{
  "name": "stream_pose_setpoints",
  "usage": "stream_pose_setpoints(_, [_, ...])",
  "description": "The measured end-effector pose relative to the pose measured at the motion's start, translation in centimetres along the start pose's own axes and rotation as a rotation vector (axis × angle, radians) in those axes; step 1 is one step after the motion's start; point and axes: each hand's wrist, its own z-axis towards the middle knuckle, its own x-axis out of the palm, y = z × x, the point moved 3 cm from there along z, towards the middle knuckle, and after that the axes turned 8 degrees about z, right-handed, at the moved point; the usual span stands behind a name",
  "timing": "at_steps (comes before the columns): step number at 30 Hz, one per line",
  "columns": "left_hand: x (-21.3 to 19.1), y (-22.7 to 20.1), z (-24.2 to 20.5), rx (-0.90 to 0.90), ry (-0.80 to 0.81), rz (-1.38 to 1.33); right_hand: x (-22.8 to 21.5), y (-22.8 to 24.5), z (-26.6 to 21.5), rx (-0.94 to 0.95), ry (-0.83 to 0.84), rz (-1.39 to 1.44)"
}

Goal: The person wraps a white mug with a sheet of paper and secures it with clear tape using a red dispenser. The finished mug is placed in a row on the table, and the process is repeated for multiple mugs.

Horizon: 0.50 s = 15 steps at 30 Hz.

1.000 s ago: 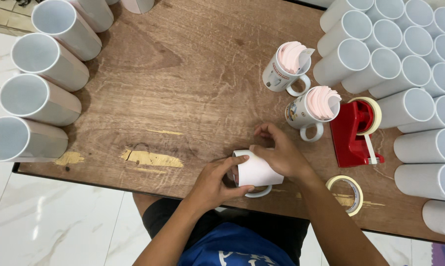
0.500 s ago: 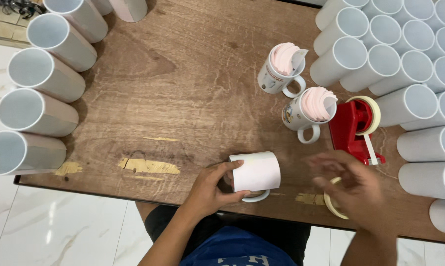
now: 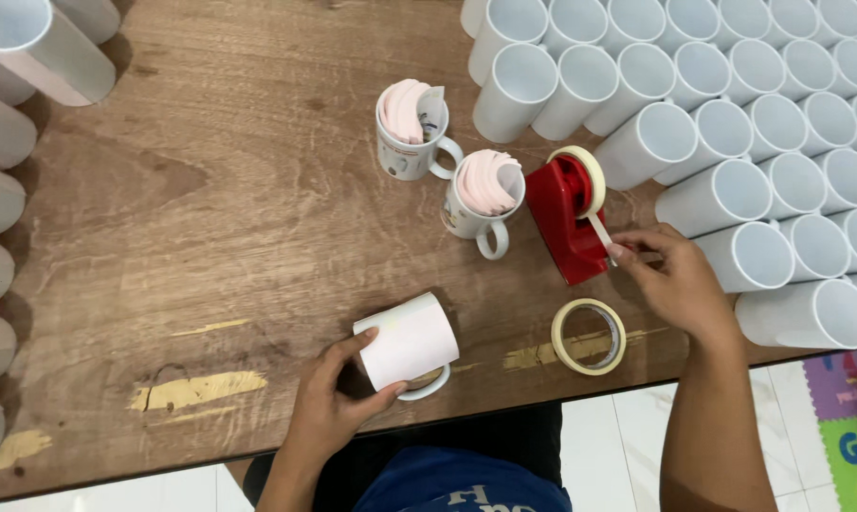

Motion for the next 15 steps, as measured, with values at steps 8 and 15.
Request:
stream_pose_setpoints(8, [0.1, 0.1, -0.1, -0.004, -0.004, 0.009, -0.6, -0.5, 1.0, -0.049, -0.01, 0.016])
stream_pose_setpoints(15, [0.2, 0.3, -0.3, -0.026, -0.002, -0.009, -0.6, -0.4, -1.2, -0.042, -0.121, 0.072])
